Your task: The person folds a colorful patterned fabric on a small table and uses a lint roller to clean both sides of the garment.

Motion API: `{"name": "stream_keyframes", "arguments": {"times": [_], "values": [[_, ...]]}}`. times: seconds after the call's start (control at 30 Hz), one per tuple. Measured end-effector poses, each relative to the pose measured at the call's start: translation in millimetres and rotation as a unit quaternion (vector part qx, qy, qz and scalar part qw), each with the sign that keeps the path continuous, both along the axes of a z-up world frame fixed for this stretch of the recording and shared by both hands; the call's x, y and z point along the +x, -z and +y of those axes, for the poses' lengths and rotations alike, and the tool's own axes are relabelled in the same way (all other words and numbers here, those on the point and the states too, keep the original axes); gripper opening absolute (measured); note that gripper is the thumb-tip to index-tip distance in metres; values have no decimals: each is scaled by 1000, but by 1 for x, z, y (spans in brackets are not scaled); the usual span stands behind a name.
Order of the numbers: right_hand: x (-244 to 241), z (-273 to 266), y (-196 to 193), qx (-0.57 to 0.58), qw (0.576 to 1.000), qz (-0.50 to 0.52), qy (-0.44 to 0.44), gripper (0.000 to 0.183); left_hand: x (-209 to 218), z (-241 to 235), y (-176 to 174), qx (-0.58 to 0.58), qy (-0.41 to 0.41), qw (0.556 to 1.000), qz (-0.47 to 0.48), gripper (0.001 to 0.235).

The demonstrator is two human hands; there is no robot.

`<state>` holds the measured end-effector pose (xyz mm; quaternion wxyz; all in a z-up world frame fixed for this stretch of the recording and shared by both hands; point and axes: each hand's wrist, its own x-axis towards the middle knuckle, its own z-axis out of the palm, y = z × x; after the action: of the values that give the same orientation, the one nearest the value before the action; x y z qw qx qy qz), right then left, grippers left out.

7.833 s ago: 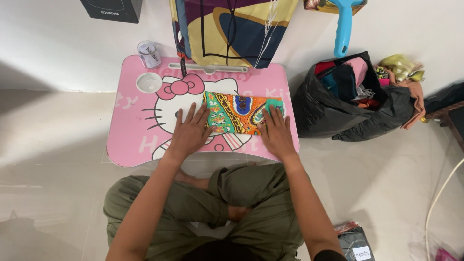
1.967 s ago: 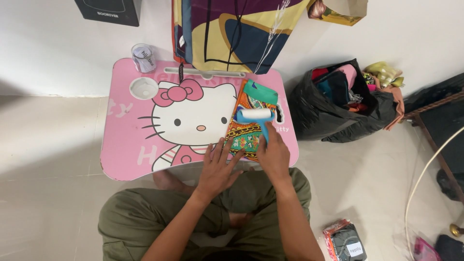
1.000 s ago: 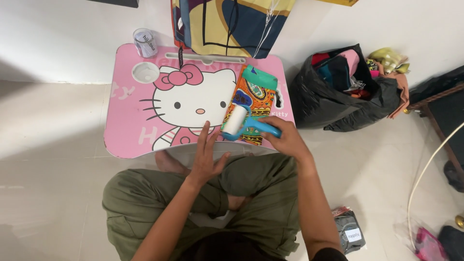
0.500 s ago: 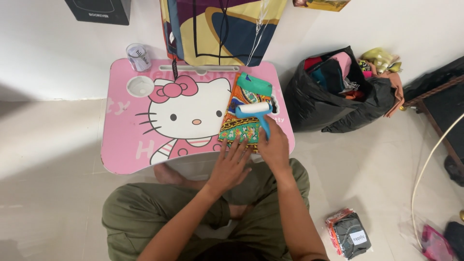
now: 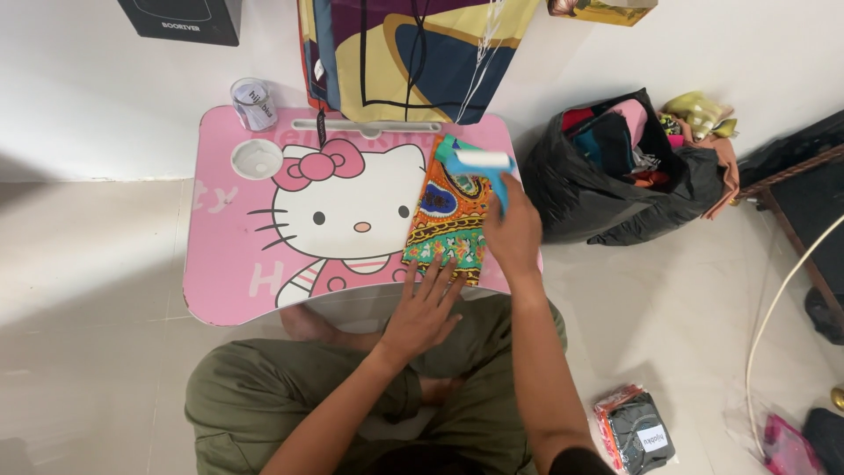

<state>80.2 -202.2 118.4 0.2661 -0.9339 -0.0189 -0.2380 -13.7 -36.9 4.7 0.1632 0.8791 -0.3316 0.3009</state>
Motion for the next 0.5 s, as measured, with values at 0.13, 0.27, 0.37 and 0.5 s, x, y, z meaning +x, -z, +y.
{"name": "stream_keyframes", "arguments": {"times": [0.13, 0.27, 0.37, 0.5], "values": [[-39, -14, 9, -1, 997, 51, 65, 40, 0, 0, -1, -7, 2, 1000, 7, 85], [-1, -25, 29, -8, 997, 33, 63, 39, 1, -1, 1, -7, 4, 1000, 8, 85], [38, -30, 38, -20, 998, 33, 47, 39, -1, -1, 1, -9, 4, 1000, 12, 86], [65, -35, 35, -9, 1000, 6, 28, 39, 0, -3, 0, -14, -1, 1000, 7, 85]]}}
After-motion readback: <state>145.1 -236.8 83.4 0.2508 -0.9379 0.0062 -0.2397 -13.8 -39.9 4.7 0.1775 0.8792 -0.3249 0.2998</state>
